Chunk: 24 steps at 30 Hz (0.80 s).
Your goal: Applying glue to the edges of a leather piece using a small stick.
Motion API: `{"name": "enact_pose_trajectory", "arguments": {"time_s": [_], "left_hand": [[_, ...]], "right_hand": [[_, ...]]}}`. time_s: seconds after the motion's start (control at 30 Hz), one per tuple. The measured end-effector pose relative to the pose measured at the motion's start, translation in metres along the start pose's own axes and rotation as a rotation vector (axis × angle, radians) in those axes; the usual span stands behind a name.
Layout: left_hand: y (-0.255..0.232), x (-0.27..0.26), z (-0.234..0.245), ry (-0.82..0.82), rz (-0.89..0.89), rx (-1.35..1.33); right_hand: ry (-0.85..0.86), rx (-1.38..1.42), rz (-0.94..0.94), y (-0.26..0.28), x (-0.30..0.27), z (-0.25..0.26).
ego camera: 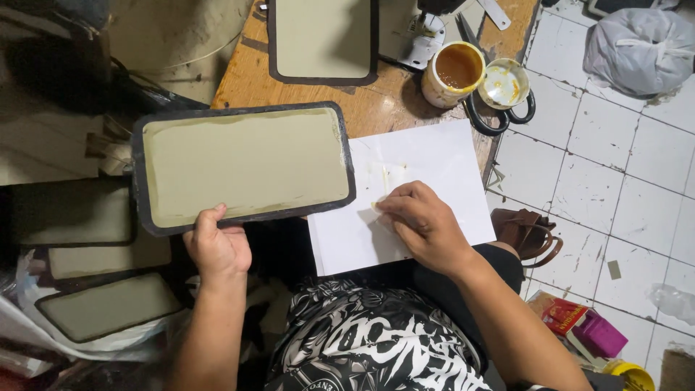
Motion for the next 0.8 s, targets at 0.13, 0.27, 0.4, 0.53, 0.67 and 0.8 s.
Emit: {"name": "enact_pose_trajectory", "arguments": {"time_s": [0.13,0.27,0.4,0.53,0.67,0.8], "left_hand": [[-0.014,-0.023,-0.03,0.064,-0.028,0.052],[-0.025,-0.037,-0.049,0.178,-0.046,0.032],[-0.031,-0.039,-0.054,0.19,0.092,-0.128],[-0.039,-0.037,-0.054,0.237,0.097,-0.11],[-0.046,-0.037,-0.054,0.233,0.094,-0.132],[-0.065,-0.057,-0.084,0.271,0.092,-0.13]], "right_hand": [[-0.058,0.037,-0.001,0.01,0.001,0.007],[-0.109,0.017,-0.011,0.007,-0.001,0.011],[-0.139,0.025,0.015,0.002,0.004,0.021],[-0.22,0.002,0.03,-0.009,0.022,0.05],[-0.385,-0.185,0.092,-0.035,0.043,0.086],[-0.388,-0.307,-0.058,-0.058,0.075,0.122]]}}
Point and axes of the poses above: each hand's wrist, its own x-axis towards the middle knuckle, its own z-axis out of the back of the hand, y = z × x, the point moved 5 cm from there along x, towards the middle knuckle, and after that the axes turned 13 degrees about -x, right-handed, at the moved point
